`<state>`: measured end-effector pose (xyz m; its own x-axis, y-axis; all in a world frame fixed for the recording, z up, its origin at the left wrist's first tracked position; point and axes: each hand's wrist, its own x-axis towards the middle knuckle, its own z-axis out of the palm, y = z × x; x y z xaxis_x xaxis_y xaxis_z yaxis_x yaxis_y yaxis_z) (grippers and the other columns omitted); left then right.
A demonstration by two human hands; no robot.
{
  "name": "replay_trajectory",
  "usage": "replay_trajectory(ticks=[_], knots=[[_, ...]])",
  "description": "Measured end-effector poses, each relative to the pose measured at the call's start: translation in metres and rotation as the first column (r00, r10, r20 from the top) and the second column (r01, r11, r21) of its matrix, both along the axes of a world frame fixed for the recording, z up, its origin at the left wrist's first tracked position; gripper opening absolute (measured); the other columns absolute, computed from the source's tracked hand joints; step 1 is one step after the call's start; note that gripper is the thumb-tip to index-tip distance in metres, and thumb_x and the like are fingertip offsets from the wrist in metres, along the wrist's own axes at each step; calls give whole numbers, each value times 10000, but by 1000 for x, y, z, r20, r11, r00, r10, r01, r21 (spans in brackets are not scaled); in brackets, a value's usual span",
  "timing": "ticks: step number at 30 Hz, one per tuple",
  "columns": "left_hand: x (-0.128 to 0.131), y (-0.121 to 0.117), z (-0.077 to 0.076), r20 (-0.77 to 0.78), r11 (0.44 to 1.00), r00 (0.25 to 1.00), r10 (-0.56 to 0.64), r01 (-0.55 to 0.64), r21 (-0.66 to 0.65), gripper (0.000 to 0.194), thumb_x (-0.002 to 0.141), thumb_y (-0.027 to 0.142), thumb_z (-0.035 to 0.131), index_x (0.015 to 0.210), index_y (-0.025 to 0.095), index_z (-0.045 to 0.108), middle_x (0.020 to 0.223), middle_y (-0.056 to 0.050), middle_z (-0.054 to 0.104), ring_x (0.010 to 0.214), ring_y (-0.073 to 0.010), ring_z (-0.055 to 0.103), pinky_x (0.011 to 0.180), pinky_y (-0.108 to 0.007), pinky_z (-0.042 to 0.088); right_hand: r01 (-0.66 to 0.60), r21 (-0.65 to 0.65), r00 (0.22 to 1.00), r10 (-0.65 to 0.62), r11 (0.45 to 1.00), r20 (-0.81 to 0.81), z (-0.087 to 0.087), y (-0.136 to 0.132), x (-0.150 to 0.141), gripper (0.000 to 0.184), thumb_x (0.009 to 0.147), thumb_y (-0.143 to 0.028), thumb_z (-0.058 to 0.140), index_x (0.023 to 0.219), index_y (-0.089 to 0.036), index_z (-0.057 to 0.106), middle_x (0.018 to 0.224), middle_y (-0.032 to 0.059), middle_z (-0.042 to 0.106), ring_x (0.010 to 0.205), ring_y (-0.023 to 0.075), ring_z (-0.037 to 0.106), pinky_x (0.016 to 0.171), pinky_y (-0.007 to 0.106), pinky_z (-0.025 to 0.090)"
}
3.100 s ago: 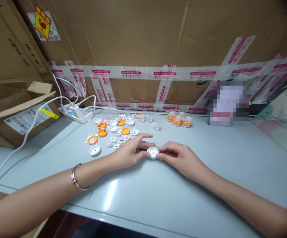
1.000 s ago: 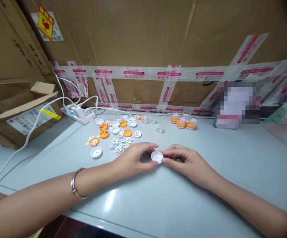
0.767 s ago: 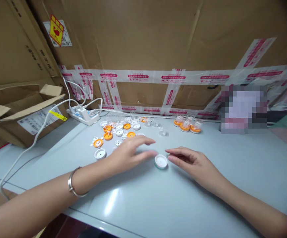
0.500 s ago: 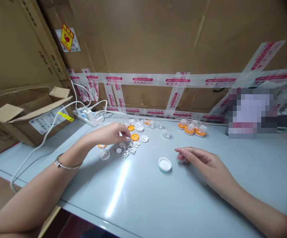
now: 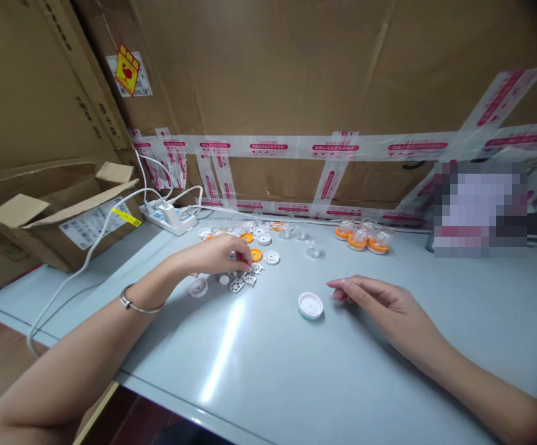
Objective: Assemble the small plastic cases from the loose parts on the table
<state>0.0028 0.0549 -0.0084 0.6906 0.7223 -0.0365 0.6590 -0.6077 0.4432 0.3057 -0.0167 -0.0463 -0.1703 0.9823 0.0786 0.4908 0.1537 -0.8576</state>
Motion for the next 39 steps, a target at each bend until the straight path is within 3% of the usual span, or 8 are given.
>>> replay_trajectory(ticks=[9, 14, 20, 24, 32, 36, 39], knots=[[0, 5, -6, -29, 997, 996, 81, -81, 1, 201, 814, 288, 530, 862, 152, 671, 831, -41, 660, 732, -131, 581, 647, -214, 412, -6, 21, 1000, 5, 1000, 16, -3, 1, 0, 417, 811, -558, 484, 897, -220, 713, 789, 55, 686, 800, 222, 609, 740, 323, 471], [-11, 5, 4, -30, 991, 993, 116, -114, 62, 188, 806, 299, 536, 880, 175, 657, 880, -30, 630, 763, -133, 561, 657, -212, 404, 1, 13, 1000, -1, 1000, 24, -2, 2, 1, 410, 812, -560, 479, 902, -231, 707, 796, 49, 681, 810, 224, 602, 735, 326, 466], [-20, 2, 10, -200, 998, 980, 16, -27, -51, 194, 726, 227, 593, 905, 208, 665, 870, -18, 615, 781, -141, 551, 691, -214, 399, 13, 24, 1000, -13, 1000, 21, -2, 2, 2, 419, 800, -574, 487, 891, -234, 716, 784, 51, 687, 802, 228, 612, 725, 320, 476], [-14, 1, 6, -211, 996, 976, 45, -61, -70, 208, 673, 193, 593, 871, 198, 658, 810, -10, 605, 756, -143, 550, 664, -212, 401, 9, 22, 1000, -10, 1000, 21, -1, 1, 1, 425, 798, -579, 484, 888, -233, 715, 777, 47, 682, 800, 224, 609, 724, 315, 473], [-16, 4, 6, -181, 991, 977, 113, -97, 94, 158, 693, 158, 520, 778, 187, 650, 782, -10, 636, 698, -129, 551, 627, -217, 388, 37, 43, 999, -37, 998, -2, 1, 1, 3, 386, 809, -550, 491, 903, -246, 710, 819, 37, 684, 836, 224, 609, 760, 325, 469], [-6, -7, 19, -10, 941, 978, 209, -199, 274, 167, 812, 236, 472, 834, 181, 629, 737, -12, 643, 644, -118, 553, 591, -218, 392, 99, 151, 992, -86, 984, -91, 6, -5, -1, 316, 793, -521, 528, 829, -263, 707, 821, 41, 686, 850, 233, 623, 758, 337, 497], [18, -29, 21, 263, 927, 960, 91, -179, 331, 223, 884, 224, 412, 913, 185, 630, 833, -33, 652, 734, -122, 578, 656, -228, 428, 115, 267, 989, -84, 957, -122, 9, -13, -7, 231, 787, -465, 561, 783, -278, 696, 821, 37, 684, 819, 224, 628, 756, 343, 508]])
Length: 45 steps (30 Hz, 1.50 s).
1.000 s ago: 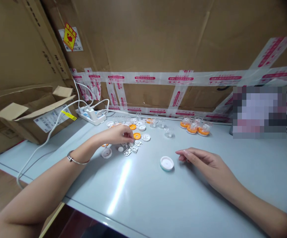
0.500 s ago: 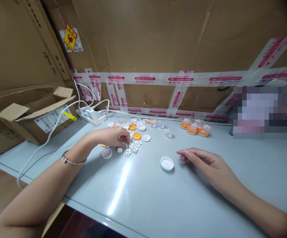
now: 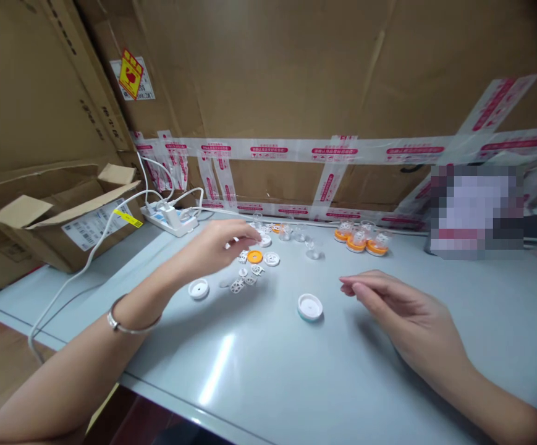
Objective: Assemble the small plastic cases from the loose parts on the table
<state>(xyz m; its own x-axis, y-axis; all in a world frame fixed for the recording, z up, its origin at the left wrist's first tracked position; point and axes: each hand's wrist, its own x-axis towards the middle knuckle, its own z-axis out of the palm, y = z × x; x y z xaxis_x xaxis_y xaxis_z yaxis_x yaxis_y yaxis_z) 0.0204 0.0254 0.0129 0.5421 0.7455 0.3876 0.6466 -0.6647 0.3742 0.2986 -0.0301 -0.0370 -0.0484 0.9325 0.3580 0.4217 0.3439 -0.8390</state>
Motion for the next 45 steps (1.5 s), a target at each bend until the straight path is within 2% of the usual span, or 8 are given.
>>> replay_trajectory(ticks=[4, 9, 15, 21, 25, 33, 39, 45], knots=[[38, -35, -13, 146, 967, 968, -207, 224, -119, 193, 877, 176, 480, 1015, 188, 614, 776, -18, 651, 706, -107, 582, 682, -226, 443, -151, -78, 989, 149, 986, -21, -2, -12, -10, 180, 754, -378, 641, 907, -299, 695, 911, 20, 707, 832, 199, 648, 775, 315, 521], [58, -50, -28, 350, 881, 923, -161, 294, -370, 82, 849, 202, 556, 921, 166, 541, 697, 13, 618, 626, -76, 576, 601, -179, 446, -286, -332, 953, 229, 899, -200, -2, -20, -23, 171, 718, -348, 683, 859, -258, 719, 856, 29, 735, 802, 192, 675, 763, 295, 541], [62, -51, -33, 426, 882, 898, -110, 286, -375, 94, 833, 224, 576, 822, 156, 512, 671, 13, 588, 620, -84, 579, 591, -191, 461, -362, -460, 887, 147, 811, -438, 0, -18, -31, 161, 630, -333, 759, 732, -216, 716, 734, 10, 723, 697, 156, 662, 674, 246, 537], [24, -28, -12, -7, 908, 965, -262, 244, -340, 225, 775, 333, 649, 927, 178, 587, 916, -31, 628, 855, -150, 577, 738, -253, 446, -316, -530, 805, -73, 787, -588, -5, -6, -22, 184, 601, -303, 798, 725, -183, 731, 725, 20, 725, 654, 105, 654, 645, 163, 533], [-8, -7, -4, -299, 949, 950, -94, -6, -315, 244, 777, 341, 626, 982, 209, 613, 1006, -34, 598, 907, -182, 550, 775, -284, 415, -258, -567, 732, -225, 782, -644, -6, 5, -13, 206, 560, -272, 825, 710, -158, 741, 701, 32, 726, 649, 106, 661, 653, 148, 553], [-2, 9, -24, -325, 928, 932, -162, 32, -372, 166, 785, 276, 611, 914, 184, 661, 882, -28, 630, 798, -150, 568, 692, -235, 407, -249, -562, 729, -229, 789, -645, -11, 14, -8, 169, 592, -265, 810, 696, -152, 741, 677, 25, 715, 648, 95, 651, 633, 122, 553], [2, 7, -23, -211, 973, 970, -121, 73, -218, 140, 809, 207, 546, 835, 153, 673, 849, -43, 629, 737, -128, 562, 685, -244, 417, -254, -551, 730, -216, 795, -649, -8, 13, -10, 184, 577, -280, 817, 686, -152, 742, 673, 24, 710, 644, 93, 646, 641, 132, 548], [21, -15, -20, 225, 943, 972, -68, 136, -304, 126, 760, 194, 588, 877, 148, 598, 757, -12, 621, 664, -100, 554, 631, -219, 456, -319, -523, 741, -136, 790, -657, -5, 3, -15, 193, 604, -302, 802, 705, -150, 742, 662, 29, 701, 613, 91, 628, 638, 158, 538]])
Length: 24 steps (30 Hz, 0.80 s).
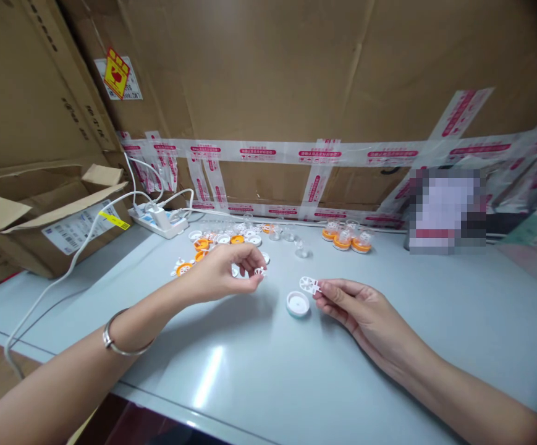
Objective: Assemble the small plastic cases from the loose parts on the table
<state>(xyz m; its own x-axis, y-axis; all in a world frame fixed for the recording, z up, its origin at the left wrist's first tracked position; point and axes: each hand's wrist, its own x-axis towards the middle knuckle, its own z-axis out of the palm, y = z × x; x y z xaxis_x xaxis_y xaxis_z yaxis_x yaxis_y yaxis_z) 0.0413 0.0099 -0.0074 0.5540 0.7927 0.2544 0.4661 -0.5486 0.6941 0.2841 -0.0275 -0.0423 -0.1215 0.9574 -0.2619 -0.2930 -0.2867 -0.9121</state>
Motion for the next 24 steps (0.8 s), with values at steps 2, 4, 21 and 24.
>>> replay_trajectory(ticks=[2, 4, 21, 24], knots=[[8, -7, -1, 130, 996, 990, -50, 59, -64, 232, 761, 172, 585, 991, 149, 585, 762, -10, 616, 665, -96, 563, 631, -217, 470, -42, 16, 999, 42, 999, 3, 0, -3, -1, 191, 632, -307, 786, 730, -149, 744, 674, 34, 702, 624, 94, 627, 654, 170, 533], [16, -13, -3, 191, 987, 977, -91, 114, -113, 248, 766, 159, 582, 1010, 139, 617, 750, -21, 628, 668, -100, 577, 634, -220, 478, -69, 13, 998, 69, 998, 2, 0, -5, -3, 189, 647, -307, 776, 746, -149, 744, 690, 39, 704, 645, 100, 631, 673, 178, 529], [41, -21, -31, 175, 928, 964, -199, 128, 349, 178, 823, 221, 607, 983, 163, 662, 809, -50, 560, 764, -125, 547, 710, -242, 468, -162, -44, 986, 160, 986, -48, 3, -13, -9, 187, 637, -311, 777, 719, -148, 741, 669, 30, 680, 620, 91, 601, 650, 186, 513], [42, -22, -32, 181, 949, 970, -159, 100, 298, 182, 816, 240, 615, 983, 184, 660, 920, -73, 554, 883, -154, 551, 798, -280, 469, -158, -42, 986, 155, 987, -69, 4, -13, -9, 161, 650, -296, 770, 716, -152, 737, 666, 21, 676, 623, 87, 603, 666, 182, 514]])
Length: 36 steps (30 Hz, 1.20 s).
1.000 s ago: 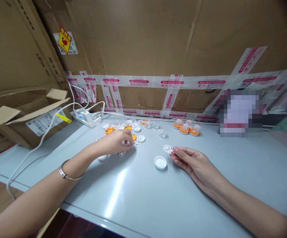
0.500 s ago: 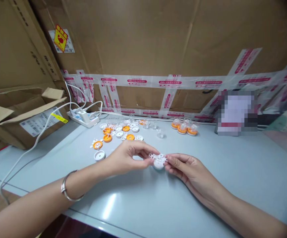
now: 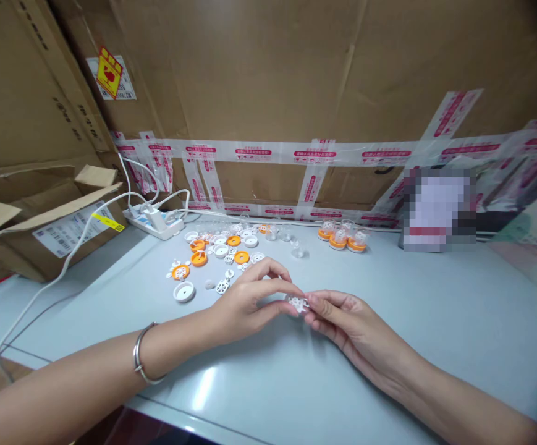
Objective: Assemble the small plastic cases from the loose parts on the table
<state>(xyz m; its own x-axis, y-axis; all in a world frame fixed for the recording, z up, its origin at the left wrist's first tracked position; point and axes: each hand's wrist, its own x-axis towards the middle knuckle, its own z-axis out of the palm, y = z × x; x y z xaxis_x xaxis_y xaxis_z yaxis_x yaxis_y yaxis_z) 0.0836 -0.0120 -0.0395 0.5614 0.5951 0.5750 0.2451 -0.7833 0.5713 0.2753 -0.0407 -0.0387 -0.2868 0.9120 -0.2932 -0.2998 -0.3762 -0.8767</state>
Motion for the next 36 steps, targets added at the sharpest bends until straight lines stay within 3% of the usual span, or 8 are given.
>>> replay_trajectory(ticks=[12, 18, 21, 24, 28, 31, 36], knots=[[-2, -2, 5, -44, 994, 997, -59, 55, -92, 218, 850, 250, 569, 1039, 163, 633, 886, -75, 673, 822, -148, 617, 775, -276, 486, -11, 18, 1000, 12, 1000, -20, 1, -1, 0, 128, 676, -277, 753, 729, -164, 729, 665, 3, 662, 630, 78, 594, 689, 180, 493], [1, -7, 5, -40, 990, 996, -80, 75, -117, 220, 848, 199, 558, 1042, 136, 642, 910, -94, 667, 835, -145, 614, 762, -259, 489, -20, 55, 994, 14, 998, 104, 3, -4, -3, 196, 614, -287, 787, 743, -170, 697, 678, -12, 650, 625, 91, 566, 650, 206, 462], [3, -12, 5, -12, 980, 998, -67, 63, -190, 229, 843, 199, 562, 1047, 146, 651, 896, -85, 673, 813, -139, 621, 747, -251, 492, -29, 90, 990, 17, 995, 139, 3, -4, -3, 213, 620, -313, 777, 757, -173, 693, 670, -14, 645, 625, 100, 565, 653, 221, 459], [6, -16, 3, 35, 929, 999, -28, 39, -368, 228, 840, 221, 568, 1037, 156, 661, 897, -76, 696, 784, -138, 637, 729, -249, 501, -34, 110, 987, 17, 993, 158, 3, -4, -2, 223, 632, -324, 766, 776, -172, 691, 693, -1, 659, 629, 108, 571, 657, 233, 465], [10, -14, -1, 127, 802, 992, 15, 64, -593, 232, 839, 249, 569, 1022, 139, 660, 890, -80, 705, 765, -141, 647, 733, -264, 508, -22, 126, 979, -4, 992, 205, 4, -2, -3, 232, 637, -343, 760, 776, -170, 691, 643, 0, 651, 613, 114, 573, 633, 233, 462], [13, -10, -5, 200, 722, 979, 35, 113, -683, 259, 836, 293, 571, 1012, 118, 646, 847, -85, 693, 742, -147, 643, 707, -273, 507, -11, 138, 972, -22, 990, 235, 3, 0, -6, 258, 632, -369, 755, 770, -162, 689, 681, 20, 668, 626, 123, 581, 636, 241, 463], [16, -7, -8, 157, 736, 980, 125, 14, -677, 220, 802, 294, 600, 922, 112, 629, 675, -28, 620, 603, -106, 575, 599, -226, 457, 16, 150, 965, -54, 989, 255, 3, 6, -10, 254, 593, -358, 772, 717, -158, 678, 586, -14, 620, 573, 110, 557, 588, 223, 448]])
